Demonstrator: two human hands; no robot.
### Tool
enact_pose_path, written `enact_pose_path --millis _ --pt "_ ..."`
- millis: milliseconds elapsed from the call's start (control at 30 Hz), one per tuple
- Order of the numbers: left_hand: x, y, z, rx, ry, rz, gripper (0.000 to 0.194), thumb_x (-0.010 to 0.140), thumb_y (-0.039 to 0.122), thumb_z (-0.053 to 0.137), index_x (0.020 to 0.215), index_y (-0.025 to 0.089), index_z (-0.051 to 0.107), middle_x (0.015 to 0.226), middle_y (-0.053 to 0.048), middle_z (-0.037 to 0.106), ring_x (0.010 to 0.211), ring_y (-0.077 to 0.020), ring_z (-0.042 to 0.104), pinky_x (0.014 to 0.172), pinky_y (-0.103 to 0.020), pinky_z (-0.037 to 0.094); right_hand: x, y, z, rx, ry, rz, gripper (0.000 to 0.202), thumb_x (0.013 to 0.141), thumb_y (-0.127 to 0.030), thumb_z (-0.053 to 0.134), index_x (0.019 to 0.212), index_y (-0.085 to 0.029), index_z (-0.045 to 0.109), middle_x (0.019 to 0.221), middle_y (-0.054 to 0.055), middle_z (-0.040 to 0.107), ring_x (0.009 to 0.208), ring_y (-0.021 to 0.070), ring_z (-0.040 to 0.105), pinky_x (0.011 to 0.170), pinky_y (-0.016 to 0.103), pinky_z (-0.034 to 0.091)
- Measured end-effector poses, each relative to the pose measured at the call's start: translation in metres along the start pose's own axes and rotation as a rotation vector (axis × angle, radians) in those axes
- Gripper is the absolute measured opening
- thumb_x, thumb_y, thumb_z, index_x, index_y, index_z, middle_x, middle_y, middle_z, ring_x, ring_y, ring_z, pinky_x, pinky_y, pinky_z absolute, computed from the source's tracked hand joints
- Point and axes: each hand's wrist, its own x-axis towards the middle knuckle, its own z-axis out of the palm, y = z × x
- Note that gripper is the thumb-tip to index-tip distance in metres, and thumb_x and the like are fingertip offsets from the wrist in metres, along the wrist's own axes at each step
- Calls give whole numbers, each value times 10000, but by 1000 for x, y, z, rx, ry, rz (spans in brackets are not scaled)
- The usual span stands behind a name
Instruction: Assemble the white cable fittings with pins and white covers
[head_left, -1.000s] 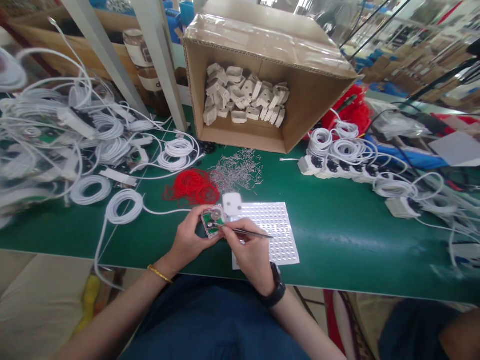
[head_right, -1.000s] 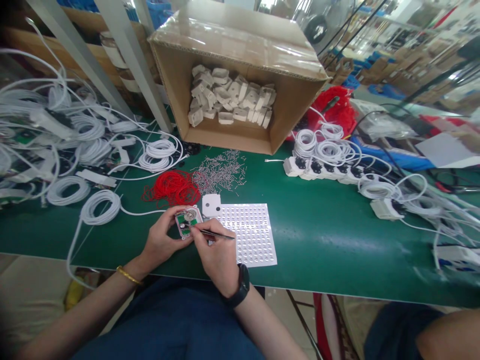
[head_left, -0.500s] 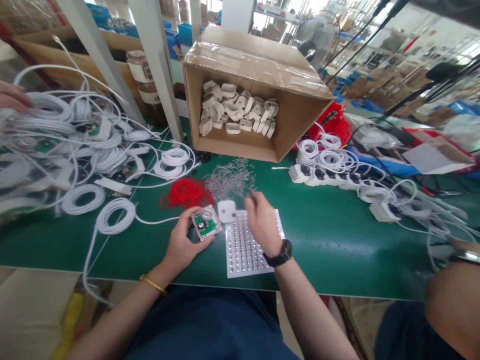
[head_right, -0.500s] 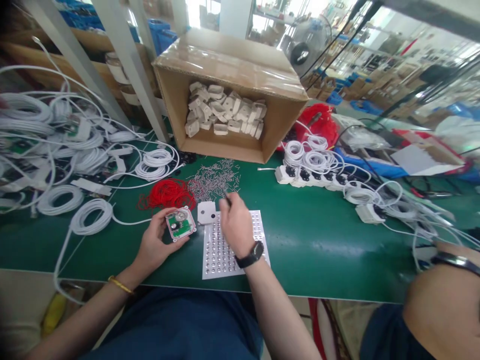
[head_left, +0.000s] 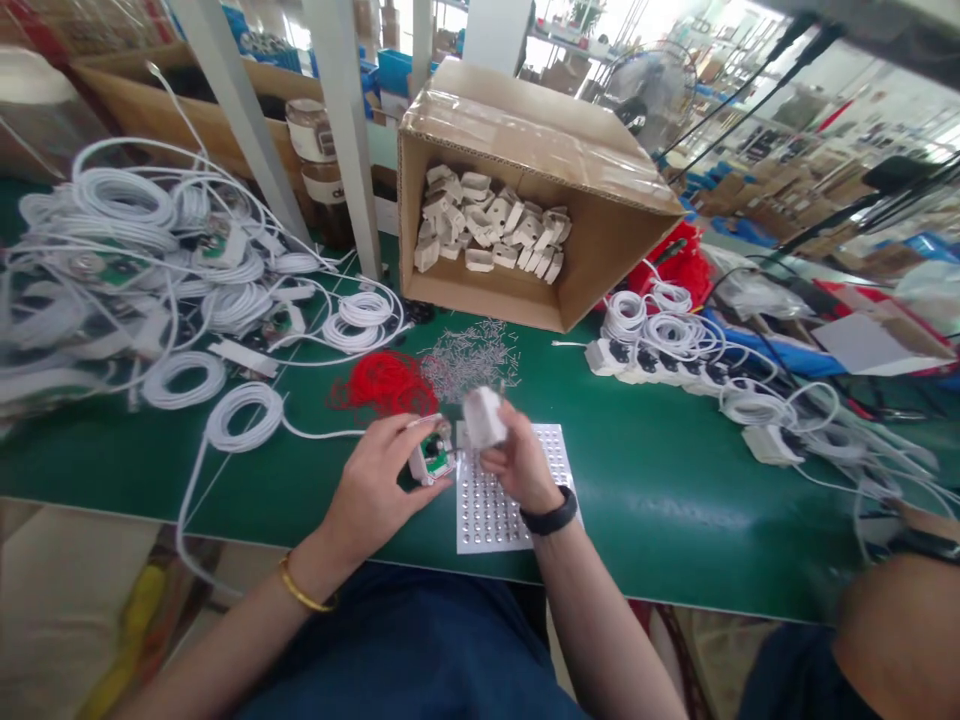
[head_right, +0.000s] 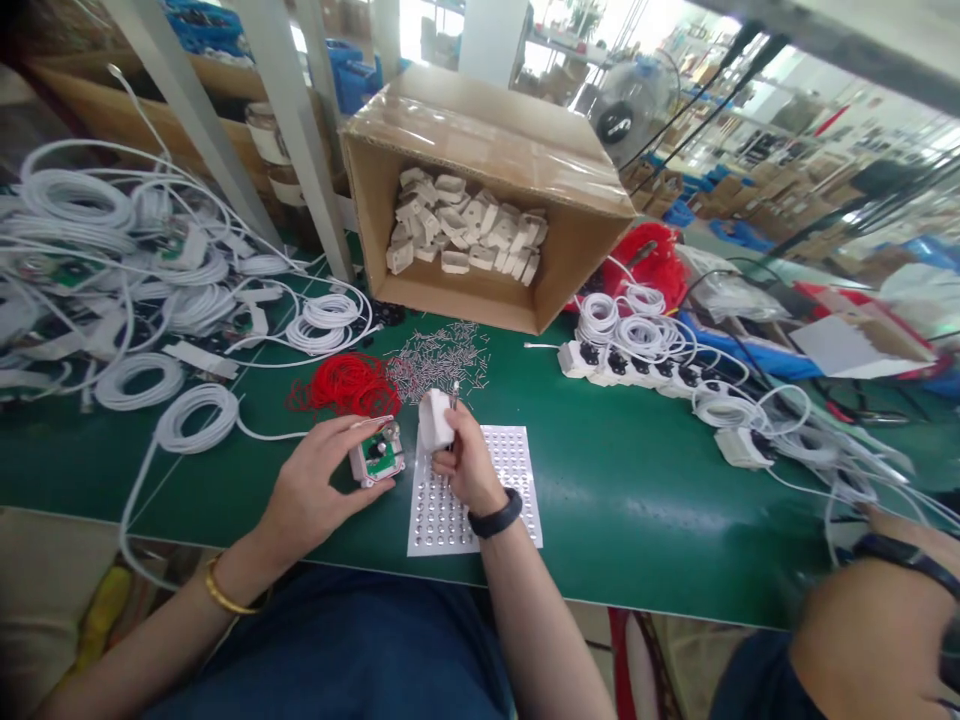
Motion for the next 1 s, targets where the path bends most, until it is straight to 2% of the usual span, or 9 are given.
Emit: enact_pose_path --millis 67,167,367,467,567,767,833,900,1000 --pt "2 3 2 65 -52 16 538 723 309 702 1211 244 486 1129 -85 549 1049 -265 524 922 -426 456 -3 4 -3 238 -113 185 449 812 -486 384 1119 -203 551 670 -20 515 382 59 195 344 176 194" --pt "2 5 7 131 -98 21 527 706 286 716 1184 208 509 1095 -99 542 1012 -269 519 892 -415 466 -9 11 1 471 -200 307 459 766 -458 486 1161 -225 510 649 -43 485 393 48 159 352 166 137" --pt "1 4 10 184 -138 54 536 693 254 723 1180 202 505 1109 -111 536 1012 -282 519 883 -423 473 -14 11 8 146 -220 27 419 817 -415 473 1169 -201 549 641 -25 532 396 69 309 350 170 256" --pt "1 3 12 151 -109 47 511 722 247 694 1183 201 477 1122 -112 543 1040 -283 528 911 -429 464 -18 2 6 -156 -190 -229 384 850 -374 470 1191 -209 538 924 36 638 711 156 576 634 260 487" --pt "0 1 15 81 -68 -5 600 745 259 669 1269 201 383 1153 -113 554 1062 -281 541 923 -426 461 -24 -5 7 -353 -239 -336 409 881 -325 444 1270 -198 445 1167 70 580 1018 208 553 905 350 428" --pt "-4 -7 16 -83 -75 -59 760 759 293 662 1390 255 238 1310 -109 473 1175 -271 485 1003 -434 405 -32 -8 21 -459 -175 -320 497 870 -321 476 1338 -193 364 1295 107 501 1153 237 488 979 396 381" --pt "-7 -9 16 -222 -53 -113 692 747 315 677 1340 264 324 1284 -102 478 1172 -262 488 1004 -426 408 -33 -7 25 -326 -95 -260 569 819 -359 565 1328 -185 379 1265 115 524 1093 231 529 925 374 431" --pt "-10 -13 17 -392 -7 -191 620 734 333 691 1271 258 390 1262 -98 477 1171 -251 492 997 -410 419 -34 -4 28 -117 -83 -84 516 786 -414 605 1219 -163 482 1043 95 625 773 167 609 669 286 512" --pt "-11 -20 14 -639 1 -243 712 703 413 709 1292 252 343 1287 -117 453 1205 -257 469 1001 -397 415 -37 1 33 151 -174 192 398 739 -472 645 965 -149 591 704 -2 596 361 37 339 317 176 282"
